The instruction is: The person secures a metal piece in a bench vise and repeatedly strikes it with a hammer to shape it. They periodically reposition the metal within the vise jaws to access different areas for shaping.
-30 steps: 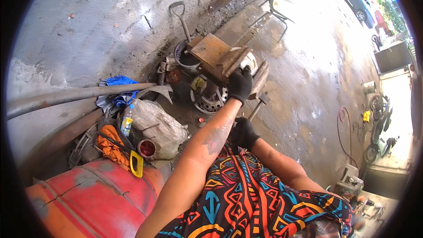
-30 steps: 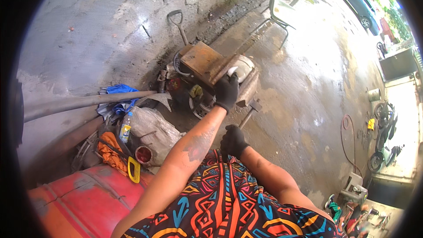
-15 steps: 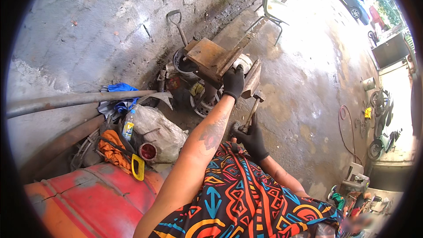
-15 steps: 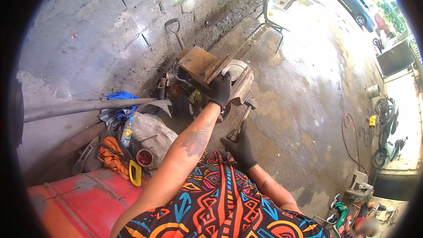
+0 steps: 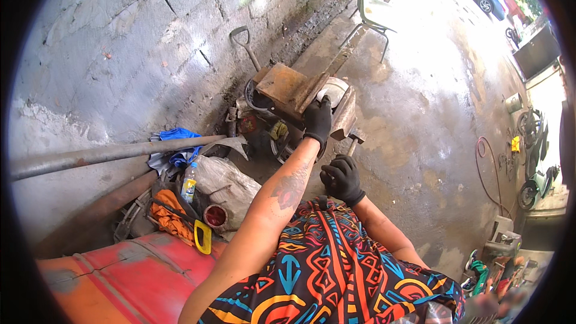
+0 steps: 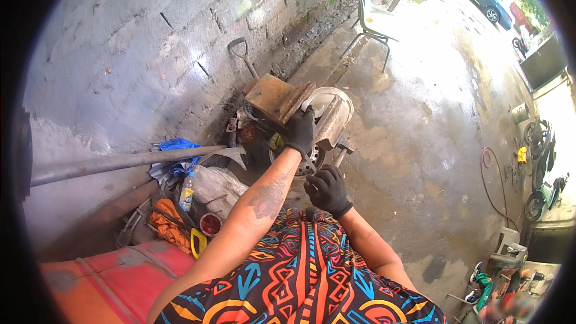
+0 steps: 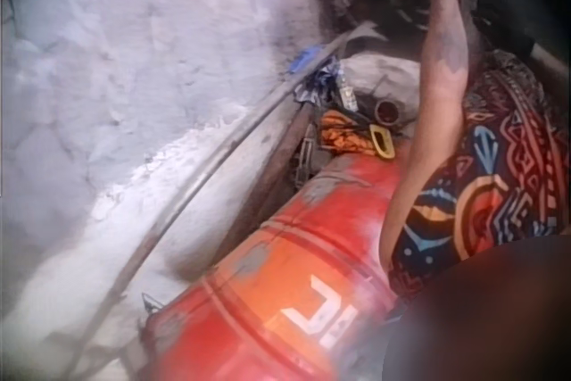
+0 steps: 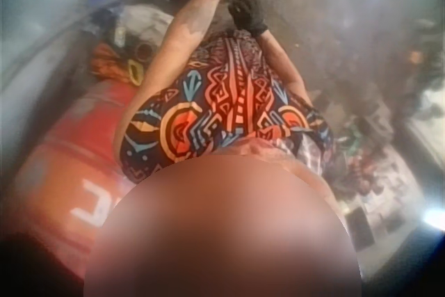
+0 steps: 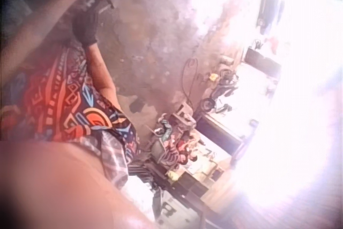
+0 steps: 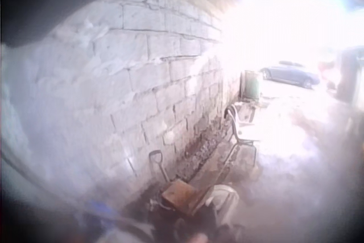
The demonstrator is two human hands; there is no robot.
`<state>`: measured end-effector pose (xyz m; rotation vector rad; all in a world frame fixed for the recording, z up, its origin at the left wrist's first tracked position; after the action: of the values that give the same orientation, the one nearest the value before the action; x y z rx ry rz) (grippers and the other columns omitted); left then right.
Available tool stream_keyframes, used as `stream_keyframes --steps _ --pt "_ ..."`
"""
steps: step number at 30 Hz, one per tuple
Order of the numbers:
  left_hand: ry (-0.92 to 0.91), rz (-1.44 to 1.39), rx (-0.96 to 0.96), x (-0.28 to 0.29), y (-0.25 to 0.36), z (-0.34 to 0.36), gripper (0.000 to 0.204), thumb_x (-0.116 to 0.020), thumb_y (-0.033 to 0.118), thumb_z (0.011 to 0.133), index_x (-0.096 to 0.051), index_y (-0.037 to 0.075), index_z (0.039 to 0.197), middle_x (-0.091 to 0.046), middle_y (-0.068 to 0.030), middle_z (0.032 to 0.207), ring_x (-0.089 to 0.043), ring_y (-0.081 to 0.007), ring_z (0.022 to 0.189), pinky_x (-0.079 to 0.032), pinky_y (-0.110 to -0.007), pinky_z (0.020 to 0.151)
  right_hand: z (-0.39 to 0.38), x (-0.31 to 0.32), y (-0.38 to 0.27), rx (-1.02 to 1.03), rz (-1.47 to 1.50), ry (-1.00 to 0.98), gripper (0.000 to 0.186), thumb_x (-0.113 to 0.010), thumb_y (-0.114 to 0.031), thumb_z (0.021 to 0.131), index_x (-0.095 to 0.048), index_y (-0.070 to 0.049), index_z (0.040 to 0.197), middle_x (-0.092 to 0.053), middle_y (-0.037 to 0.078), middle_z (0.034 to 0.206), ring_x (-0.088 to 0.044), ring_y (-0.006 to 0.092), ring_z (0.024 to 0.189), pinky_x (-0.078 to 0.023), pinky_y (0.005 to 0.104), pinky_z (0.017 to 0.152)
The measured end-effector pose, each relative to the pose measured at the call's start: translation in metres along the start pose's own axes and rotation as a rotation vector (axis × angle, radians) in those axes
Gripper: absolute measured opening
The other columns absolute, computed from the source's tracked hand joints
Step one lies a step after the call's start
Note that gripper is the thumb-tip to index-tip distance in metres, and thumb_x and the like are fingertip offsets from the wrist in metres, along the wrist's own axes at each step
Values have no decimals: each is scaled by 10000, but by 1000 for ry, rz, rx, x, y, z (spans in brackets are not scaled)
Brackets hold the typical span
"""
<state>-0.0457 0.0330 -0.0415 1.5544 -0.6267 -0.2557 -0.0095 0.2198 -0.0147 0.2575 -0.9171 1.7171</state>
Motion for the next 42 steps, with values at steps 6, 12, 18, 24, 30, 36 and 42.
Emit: stream_keyframes --steps 6,12,18,24,30,36,42 --pt "56 47 -127 2 -9 7 430 -537 341 986 -671 -60 909 -674 -208 751 -648 -309 682 -477 -414 663 4 -10 5 97 20 -171 234 -735 -86 674 -518 -119 594 -505 61 539 -519 268 502 -398 402 524" --pt "60 -83 -122 3 -4 3 411 -537 318 984 -667 -60 886 -657 -191 706 -630 -288 645 -469 -410 632 29 0 12 10 129 -193 279 -715 -92 693 -483 -116 540 -474 69 486 -485 282 437 -377 406 491" --pt "76 -44 -108 1 -2 5 386 -548 297 984 -674 -63 921 -677 -190 760 -656 -276 701 -476 -406 661 32 -2 14 14 215 -346 260 -717 -138 696 -507 -123 543 -495 81 499 -500 286 453 -375 407 498" --pt "39 -127 -45 -3 -18 8 421 -558 331 988 -668 -68 1066 -709 -177 923 -660 -228 856 -483 -373 791 34 1 12 -3 221 -394 227 -725 -163 683 -542 -122 554 -528 78 523 -519 282 475 -374 409 509" --pt "29 -327 -36 -7 -33 6 369 -563 321 990 -685 -18 1068 -702 -125 942 -619 -186 851 -470 -338 791 31 2 15 -27 227 -398 223 -720 -165 691 -552 -120 551 -541 73 530 -530 281 487 -387 402 532" --pt "21 -232 53 -7 -48 11 364 -574 345 980 -691 7 913 -584 -36 703 -502 -140 656 -422 -324 652 32 2 16 -25 218 -395 239 -726 -179 705 -555 -120 548 -540 76 530 -540 285 502 -400 401 549" --pt "98 -317 38 -9 -47 9 399 -589 326 966 -632 -7 750 -528 -7 614 -453 -127 585 -370 -340 575 31 5 14 -5 271 -330 214 -750 -140 683 -559 -119 589 -502 78 527 -501 291 489 -366 401 518"
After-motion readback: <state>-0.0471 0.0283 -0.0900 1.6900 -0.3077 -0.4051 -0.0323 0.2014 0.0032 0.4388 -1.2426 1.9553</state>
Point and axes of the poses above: each hand's wrist, its own z-axis towards the middle knuckle, its own x-axis out of the back of the hand, y = z × x, the point moved 7 cm from there along z, towards the middle knuckle
